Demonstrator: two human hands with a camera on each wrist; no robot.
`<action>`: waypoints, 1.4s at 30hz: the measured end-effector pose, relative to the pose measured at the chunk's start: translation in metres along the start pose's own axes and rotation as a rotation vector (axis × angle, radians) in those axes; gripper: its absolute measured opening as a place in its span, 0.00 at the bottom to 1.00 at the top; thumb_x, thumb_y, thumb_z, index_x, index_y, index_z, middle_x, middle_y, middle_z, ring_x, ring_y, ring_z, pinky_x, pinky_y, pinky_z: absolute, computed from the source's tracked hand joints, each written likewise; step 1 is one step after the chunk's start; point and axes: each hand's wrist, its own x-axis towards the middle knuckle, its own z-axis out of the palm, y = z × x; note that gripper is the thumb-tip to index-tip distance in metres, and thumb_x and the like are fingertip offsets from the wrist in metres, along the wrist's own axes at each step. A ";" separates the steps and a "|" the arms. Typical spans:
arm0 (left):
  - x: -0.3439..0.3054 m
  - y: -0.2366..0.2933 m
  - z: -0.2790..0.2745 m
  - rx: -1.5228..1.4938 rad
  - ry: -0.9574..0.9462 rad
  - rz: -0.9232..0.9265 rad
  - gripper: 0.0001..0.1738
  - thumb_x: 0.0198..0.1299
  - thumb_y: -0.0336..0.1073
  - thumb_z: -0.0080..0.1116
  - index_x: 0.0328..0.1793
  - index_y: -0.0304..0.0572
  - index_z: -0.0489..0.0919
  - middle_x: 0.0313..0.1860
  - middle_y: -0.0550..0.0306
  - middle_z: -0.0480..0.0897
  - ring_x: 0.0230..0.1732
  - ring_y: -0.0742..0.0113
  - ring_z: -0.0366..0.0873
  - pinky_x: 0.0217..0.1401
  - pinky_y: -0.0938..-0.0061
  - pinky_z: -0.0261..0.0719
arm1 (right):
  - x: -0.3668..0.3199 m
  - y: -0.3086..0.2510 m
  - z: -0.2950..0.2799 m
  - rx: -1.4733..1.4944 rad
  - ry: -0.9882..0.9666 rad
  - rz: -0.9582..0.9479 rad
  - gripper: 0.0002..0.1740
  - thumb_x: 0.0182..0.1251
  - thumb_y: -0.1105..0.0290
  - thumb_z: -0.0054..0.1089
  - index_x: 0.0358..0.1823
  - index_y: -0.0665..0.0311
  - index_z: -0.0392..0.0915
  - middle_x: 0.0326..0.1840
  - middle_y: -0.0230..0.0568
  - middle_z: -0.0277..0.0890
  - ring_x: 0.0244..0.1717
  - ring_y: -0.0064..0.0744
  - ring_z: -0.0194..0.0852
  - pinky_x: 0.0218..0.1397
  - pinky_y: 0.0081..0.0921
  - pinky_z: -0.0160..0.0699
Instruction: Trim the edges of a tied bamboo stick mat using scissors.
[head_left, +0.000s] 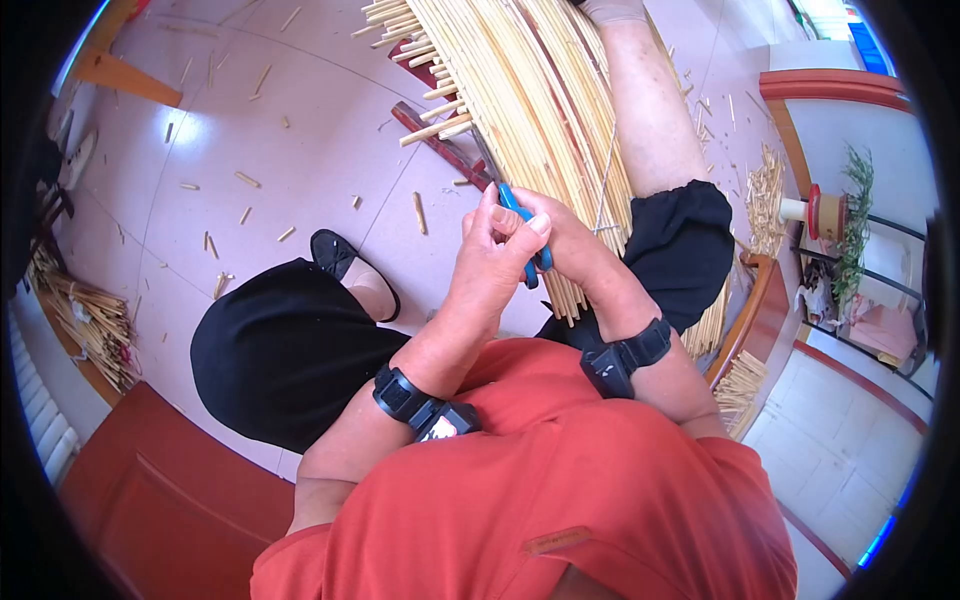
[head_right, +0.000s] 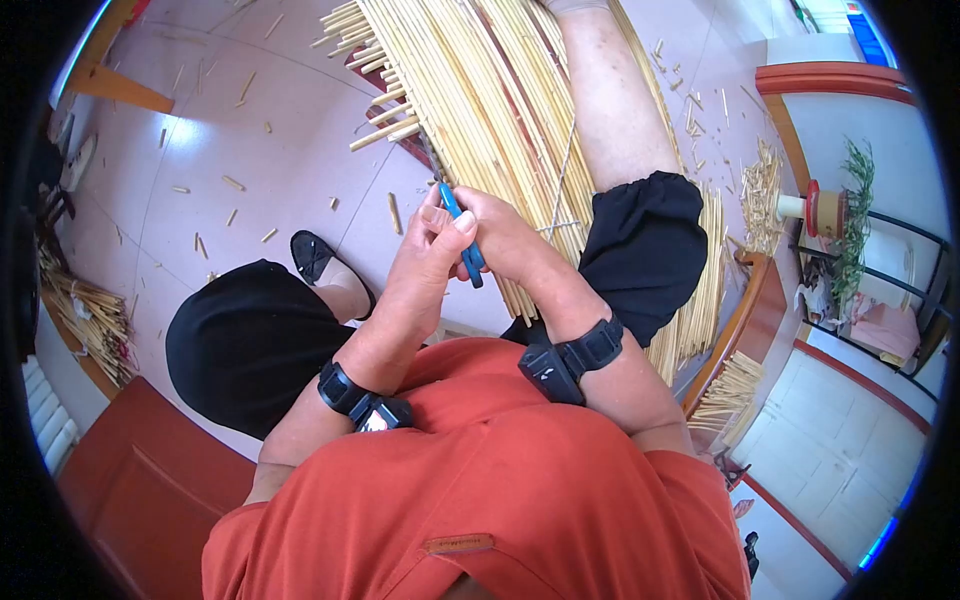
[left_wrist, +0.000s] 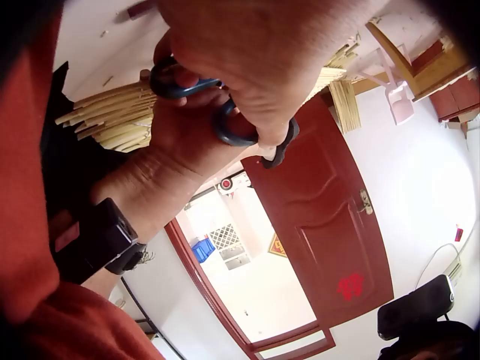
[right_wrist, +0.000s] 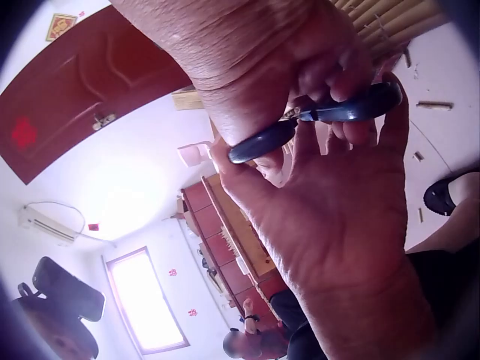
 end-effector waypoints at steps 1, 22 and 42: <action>0.000 0.001 0.000 -0.004 -0.006 0.016 0.45 0.58 0.56 0.63 0.73 0.39 0.59 0.33 0.65 0.72 0.30 0.80 0.71 0.29 0.84 0.68 | 0.000 0.000 0.001 0.031 -0.006 -0.029 0.33 0.65 0.39 0.59 0.44 0.67 0.74 0.24 0.36 0.76 0.17 0.22 0.74 0.19 0.18 0.70; -0.008 0.014 0.001 -0.100 -0.195 -0.052 0.43 0.56 0.48 0.68 0.71 0.33 0.62 0.32 0.65 0.72 0.27 0.77 0.72 0.30 0.80 0.76 | -0.018 -0.010 -0.003 -0.027 0.053 0.066 0.21 0.67 0.53 0.62 0.39 0.68 0.75 0.19 0.33 0.70 0.14 0.20 0.68 0.14 0.20 0.67; 0.005 0.015 0.013 0.100 0.007 0.032 0.48 0.56 0.58 0.66 0.72 0.32 0.59 0.41 0.58 0.72 0.35 0.73 0.74 0.30 0.78 0.71 | -0.007 -0.015 -0.015 0.033 -0.082 0.009 0.30 0.67 0.35 0.53 0.38 0.60 0.74 0.21 0.32 0.74 0.16 0.17 0.70 0.15 0.16 0.59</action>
